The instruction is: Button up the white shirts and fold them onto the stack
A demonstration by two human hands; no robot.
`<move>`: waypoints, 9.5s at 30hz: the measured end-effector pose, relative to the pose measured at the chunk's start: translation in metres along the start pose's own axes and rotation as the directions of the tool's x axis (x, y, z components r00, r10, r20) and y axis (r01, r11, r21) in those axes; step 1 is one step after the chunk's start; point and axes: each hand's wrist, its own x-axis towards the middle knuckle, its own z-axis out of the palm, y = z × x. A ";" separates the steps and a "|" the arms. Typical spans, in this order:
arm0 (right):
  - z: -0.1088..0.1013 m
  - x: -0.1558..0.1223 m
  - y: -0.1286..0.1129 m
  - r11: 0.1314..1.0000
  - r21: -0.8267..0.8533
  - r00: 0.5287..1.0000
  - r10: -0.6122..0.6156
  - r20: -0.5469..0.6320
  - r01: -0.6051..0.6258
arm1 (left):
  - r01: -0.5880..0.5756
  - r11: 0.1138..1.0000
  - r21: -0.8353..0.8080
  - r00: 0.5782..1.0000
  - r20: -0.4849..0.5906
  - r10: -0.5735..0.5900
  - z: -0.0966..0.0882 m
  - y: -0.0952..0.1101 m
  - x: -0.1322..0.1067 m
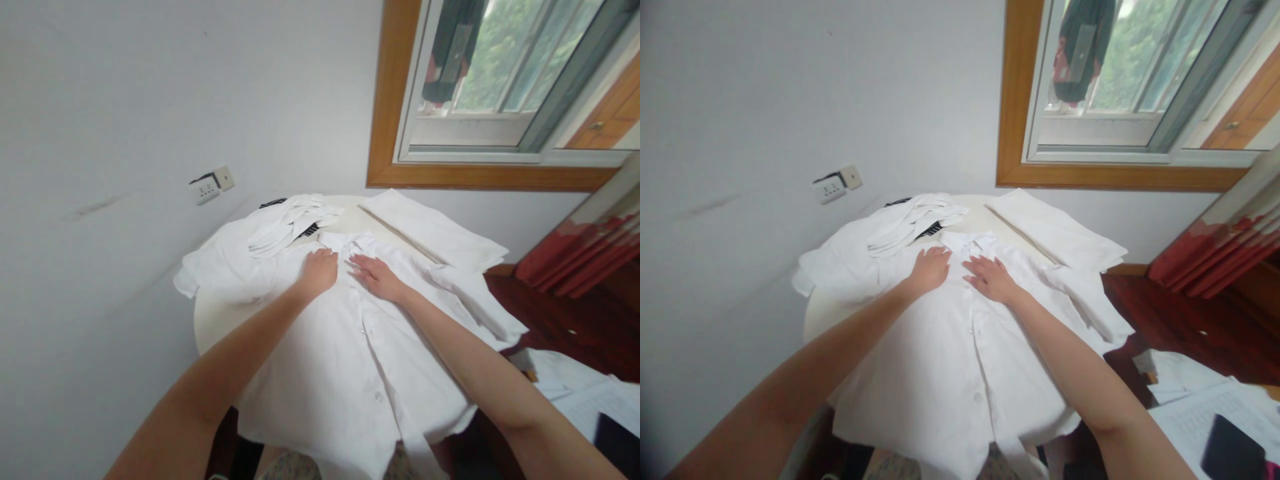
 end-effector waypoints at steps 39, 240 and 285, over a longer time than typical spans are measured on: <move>-0.025 -0.043 0.066 0.811 -0.384 0.897 0.409 -0.168 -0.442 | -0.298 0.925 -0.236 0.952 -0.003 0.306 0.020 0.023 -0.033; -0.005 -0.019 -0.007 0.848 -0.287 0.895 0.431 -0.119 -0.446 | -0.140 0.963 -0.231 0.990 -0.037 0.135 0.013 -0.012 -0.049; -0.001 0.051 -0.021 0.885 -0.112 0.893 0.448 -0.055 -0.451 | -0.157 0.933 -0.325 0.978 -0.184 0.100 0.040 -0.005 0.028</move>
